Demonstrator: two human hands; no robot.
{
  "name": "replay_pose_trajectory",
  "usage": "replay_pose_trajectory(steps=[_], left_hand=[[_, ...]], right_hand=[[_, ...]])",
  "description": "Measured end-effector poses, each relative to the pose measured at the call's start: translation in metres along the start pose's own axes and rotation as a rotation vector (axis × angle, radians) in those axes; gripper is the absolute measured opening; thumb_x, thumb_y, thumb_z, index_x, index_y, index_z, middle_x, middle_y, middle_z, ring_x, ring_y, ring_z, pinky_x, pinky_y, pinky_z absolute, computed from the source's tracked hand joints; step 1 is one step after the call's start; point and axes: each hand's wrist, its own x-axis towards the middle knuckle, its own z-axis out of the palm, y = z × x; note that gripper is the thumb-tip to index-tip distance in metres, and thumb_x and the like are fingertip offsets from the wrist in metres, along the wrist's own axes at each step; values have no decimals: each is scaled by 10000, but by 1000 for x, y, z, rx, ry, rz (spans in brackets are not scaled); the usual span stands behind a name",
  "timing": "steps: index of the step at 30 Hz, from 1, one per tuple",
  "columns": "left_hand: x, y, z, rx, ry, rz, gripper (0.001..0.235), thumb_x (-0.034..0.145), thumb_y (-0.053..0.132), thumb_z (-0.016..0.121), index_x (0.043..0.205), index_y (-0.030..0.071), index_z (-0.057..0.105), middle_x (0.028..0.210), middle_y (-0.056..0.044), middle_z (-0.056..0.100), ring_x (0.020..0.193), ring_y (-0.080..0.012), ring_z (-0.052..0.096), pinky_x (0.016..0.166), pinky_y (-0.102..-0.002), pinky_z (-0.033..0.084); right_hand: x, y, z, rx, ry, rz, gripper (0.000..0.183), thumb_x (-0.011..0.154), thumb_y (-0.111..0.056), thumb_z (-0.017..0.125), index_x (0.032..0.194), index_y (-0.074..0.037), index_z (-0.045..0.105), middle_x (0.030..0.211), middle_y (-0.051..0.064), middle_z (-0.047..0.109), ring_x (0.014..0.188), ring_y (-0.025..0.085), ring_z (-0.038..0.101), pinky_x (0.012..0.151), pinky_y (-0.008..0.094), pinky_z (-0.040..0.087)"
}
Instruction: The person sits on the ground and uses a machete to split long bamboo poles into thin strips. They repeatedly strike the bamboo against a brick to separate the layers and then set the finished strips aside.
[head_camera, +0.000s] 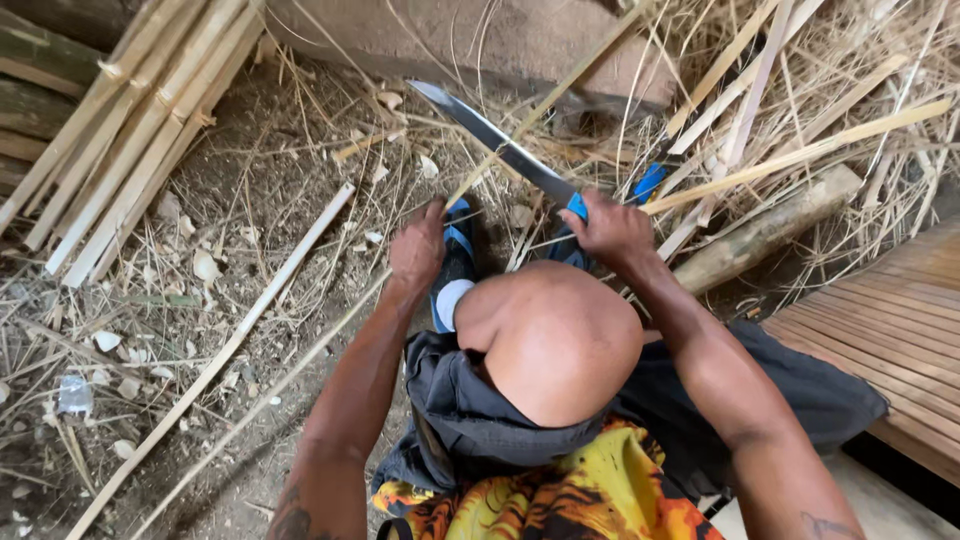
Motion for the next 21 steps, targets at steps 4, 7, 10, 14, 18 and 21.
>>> replay_pose_trajectory(steps=[4, 7, 10, 14, 18, 21], left_hand=[[3, -2, 5, 59, -39, -30, 285, 1106, 248, 449, 1368, 187, 542, 1040, -227, 703, 889, -468, 708, 717, -593, 567], [-14, -30, -5, -47, 80, 125, 392, 1008, 217, 492, 1396, 173, 523, 1126, -221, 705, 805, -465, 713, 652, -572, 579], [-25, -29, -6, 28, 16, 45, 346, 1070, 232, 505, 1416, 231, 513, 1192, -195, 707, 820, -423, 737, 690, -527, 611], [17, 21, 3, -10, -53, 116, 556, 1013, 287, 588, 1509, 207, 350, 1203, -209, 638, 829, -414, 725, 636, -521, 620], [71, 60, 20, 25, -28, 265, 569, 1011, 229, 556, 1520, 158, 312, 1189, -224, 621, 829, -443, 713, 638, -559, 602], [88, 63, 31, 69, -98, 281, 406, 1096, 181, 447, 1471, 67, 341, 1184, -263, 618, 818, -450, 716, 635, -553, 607]], right_hand=[[7, 28, 13, -128, 65, -166, 502, 982, -593, 500, 1108, -107, 529, 769, 152, 688, 630, 382, 692, 588, 549, 557], [23, 77, -18, -64, 39, 138, 498, 1078, -557, 439, 1163, -73, 520, 716, 114, 677, 601, 317, 674, 625, 508, 558], [15, 97, -32, 121, 232, 247, 456, 1122, -518, 425, 1118, -82, 560, 698, 89, 656, 604, 281, 658, 642, 497, 533], [27, 88, -23, 68, 284, 198, 453, 1126, -497, 450, 1091, -56, 548, 660, 123, 618, 586, 318, 636, 608, 524, 520], [26, 64, -16, 258, 180, 312, 408, 1074, -466, 410, 1106, -70, 503, 679, 168, 644, 589, 380, 676, 589, 561, 543], [12, 52, -12, 129, 193, 62, 443, 1091, -489, 419, 1129, -54, 495, 675, 183, 654, 607, 410, 673, 607, 567, 530]])
